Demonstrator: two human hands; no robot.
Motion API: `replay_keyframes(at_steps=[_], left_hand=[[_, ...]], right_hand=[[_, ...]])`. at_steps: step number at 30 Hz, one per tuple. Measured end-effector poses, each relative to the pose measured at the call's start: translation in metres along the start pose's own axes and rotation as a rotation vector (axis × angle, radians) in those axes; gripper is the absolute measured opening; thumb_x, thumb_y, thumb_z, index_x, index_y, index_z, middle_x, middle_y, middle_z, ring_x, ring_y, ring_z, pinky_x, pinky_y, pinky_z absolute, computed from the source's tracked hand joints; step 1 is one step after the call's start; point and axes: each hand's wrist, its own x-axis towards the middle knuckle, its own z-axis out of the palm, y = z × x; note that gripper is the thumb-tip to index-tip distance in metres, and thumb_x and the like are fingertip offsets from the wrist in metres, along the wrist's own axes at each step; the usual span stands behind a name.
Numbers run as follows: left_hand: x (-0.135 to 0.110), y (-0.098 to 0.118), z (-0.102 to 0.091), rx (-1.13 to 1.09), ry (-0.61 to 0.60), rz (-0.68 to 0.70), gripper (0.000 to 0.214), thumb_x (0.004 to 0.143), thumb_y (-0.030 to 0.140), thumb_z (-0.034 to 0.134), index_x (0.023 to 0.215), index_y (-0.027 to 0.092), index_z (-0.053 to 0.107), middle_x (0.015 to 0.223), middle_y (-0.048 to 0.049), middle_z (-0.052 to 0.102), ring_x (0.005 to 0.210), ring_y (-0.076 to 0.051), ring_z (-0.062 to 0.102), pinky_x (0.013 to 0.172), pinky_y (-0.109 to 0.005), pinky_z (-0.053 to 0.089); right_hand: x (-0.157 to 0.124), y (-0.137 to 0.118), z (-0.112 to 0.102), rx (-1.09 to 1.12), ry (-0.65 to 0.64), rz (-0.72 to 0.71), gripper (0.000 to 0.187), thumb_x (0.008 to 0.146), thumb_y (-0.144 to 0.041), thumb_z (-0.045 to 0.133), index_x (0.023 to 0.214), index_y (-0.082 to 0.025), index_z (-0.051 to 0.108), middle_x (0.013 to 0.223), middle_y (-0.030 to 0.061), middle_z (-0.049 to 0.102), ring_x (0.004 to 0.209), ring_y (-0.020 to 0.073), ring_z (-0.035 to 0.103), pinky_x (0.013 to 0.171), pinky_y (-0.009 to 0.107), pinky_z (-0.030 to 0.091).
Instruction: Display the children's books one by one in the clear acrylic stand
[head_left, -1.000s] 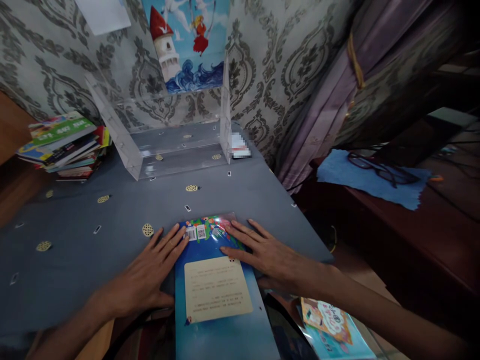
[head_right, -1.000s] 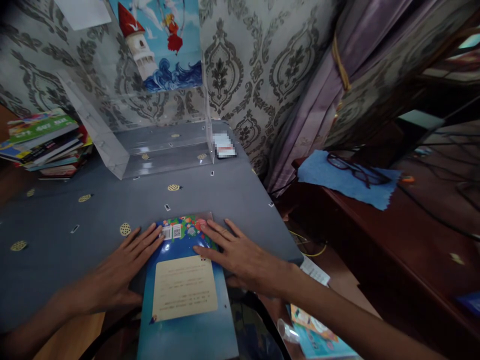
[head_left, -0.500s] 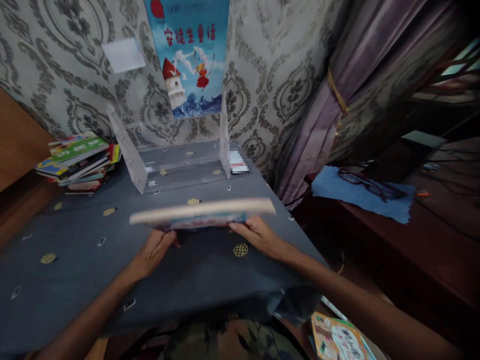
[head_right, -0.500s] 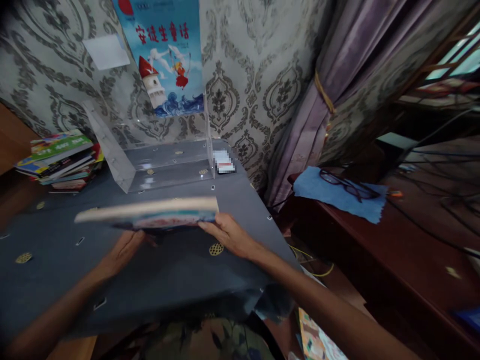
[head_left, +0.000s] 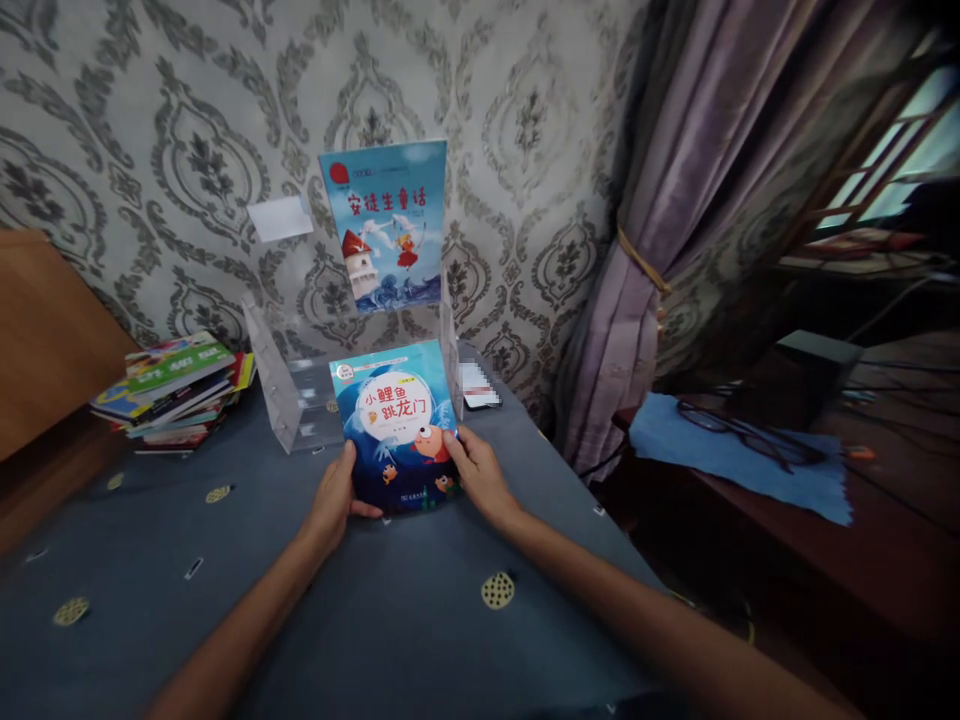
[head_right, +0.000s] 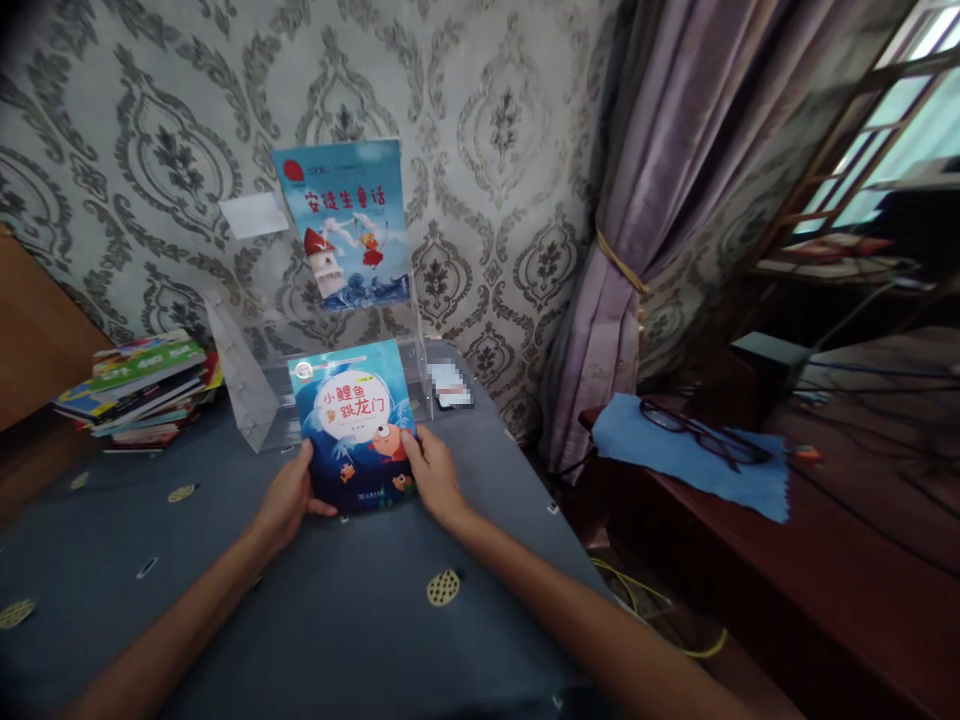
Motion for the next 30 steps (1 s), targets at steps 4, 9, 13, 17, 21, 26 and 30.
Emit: replay_keyframes(at_steps=[4, 9, 13, 17, 21, 26, 30], left_hand=[[0.018, 0.007, 0.007, 0.083, 0.031, 0.029, 0.056, 0.093, 0.057, 0.054, 0.133, 0.018, 0.058, 0.123, -0.0170, 0.068, 0.088, -0.023, 0.073, 0.042, -0.019, 0.056], [0.022, 0.002, 0.008, 0.093, 0.025, 0.059, 0.052, 0.095, 0.055, 0.052, 0.125, 0.014, 0.062, 0.116, -0.0178, 0.070, 0.083, -0.022, 0.072, 0.042, -0.021, 0.057], [0.019, -0.005, 0.004, 0.074, -0.032, 0.120, 0.048, 0.095, 0.050, 0.054, 0.119, 0.010, 0.064, 0.113, -0.0181, 0.071, 0.076, -0.021, 0.072, 0.039, -0.024, 0.057], [0.020, -0.009, 0.002, 0.041, -0.029, 0.109, 0.044, 0.093, 0.046, 0.060, 0.116, 0.008, 0.065, 0.107, -0.0165, 0.072, 0.071, -0.018, 0.071, 0.037, -0.022, 0.055], [0.021, -0.007, 0.002, -0.014, -0.018, 0.097, 0.033, 0.090, 0.037, 0.066, 0.110, 0.011, 0.066, 0.101, -0.0123, 0.072, 0.071, -0.017, 0.072, 0.035, -0.019, 0.053], [0.019, -0.001, 0.003, -0.021, -0.079, 0.082, 0.025, 0.094, 0.028, 0.059, 0.114, 0.013, 0.064, 0.107, -0.0112, 0.072, 0.076, -0.017, 0.073, 0.036, -0.020, 0.054], [0.017, 0.002, 0.003, -0.013, -0.107, 0.073, 0.028, 0.094, 0.030, 0.059, 0.116, 0.013, 0.063, 0.112, -0.0128, 0.071, 0.081, -0.020, 0.074, 0.038, -0.022, 0.057]], right_hand=[[0.016, 0.008, 0.003, -0.032, 0.046, -0.019, 0.044, 0.091, -0.060, 0.043, 0.072, -0.021, 0.049, 0.067, -0.0019, 0.050, 0.065, 0.0155, 0.047, 0.060, 0.026, 0.036], [0.019, 0.014, 0.002, -0.008, 0.033, -0.031, 0.043, 0.093, -0.059, 0.042, 0.071, -0.021, 0.046, 0.067, -0.0024, 0.047, 0.065, 0.0151, 0.045, 0.060, 0.026, 0.035], [0.016, 0.017, -0.002, 0.003, -0.007, -0.034, 0.043, 0.094, -0.059, 0.042, 0.074, -0.021, 0.049, 0.070, -0.0017, 0.051, 0.067, 0.0155, 0.047, 0.062, 0.026, 0.038], [0.015, 0.019, -0.005, -0.016, -0.038, -0.029, 0.043, 0.094, -0.057, 0.042, 0.076, -0.020, 0.053, 0.071, -0.0007, 0.054, 0.069, 0.0165, 0.049, 0.064, 0.027, 0.039], [0.018, 0.021, -0.007, 0.012, -0.063, -0.022, 0.042, 0.094, -0.056, 0.045, 0.082, -0.019, 0.060, 0.076, 0.0010, 0.061, 0.074, 0.0183, 0.054, 0.069, 0.028, 0.042], [0.022, 0.022, -0.009, 0.080, -0.104, 0.007, 0.041, 0.091, -0.058, 0.049, 0.086, -0.019, 0.063, 0.082, 0.0025, 0.064, 0.078, 0.0194, 0.056, 0.074, 0.030, 0.045], [0.022, 0.019, -0.010, 0.178, -0.125, 0.070, 0.044, 0.087, -0.062, 0.054, 0.086, -0.019, 0.064, 0.078, 0.0017, 0.062, 0.076, 0.0185, 0.055, 0.069, 0.028, 0.045]])
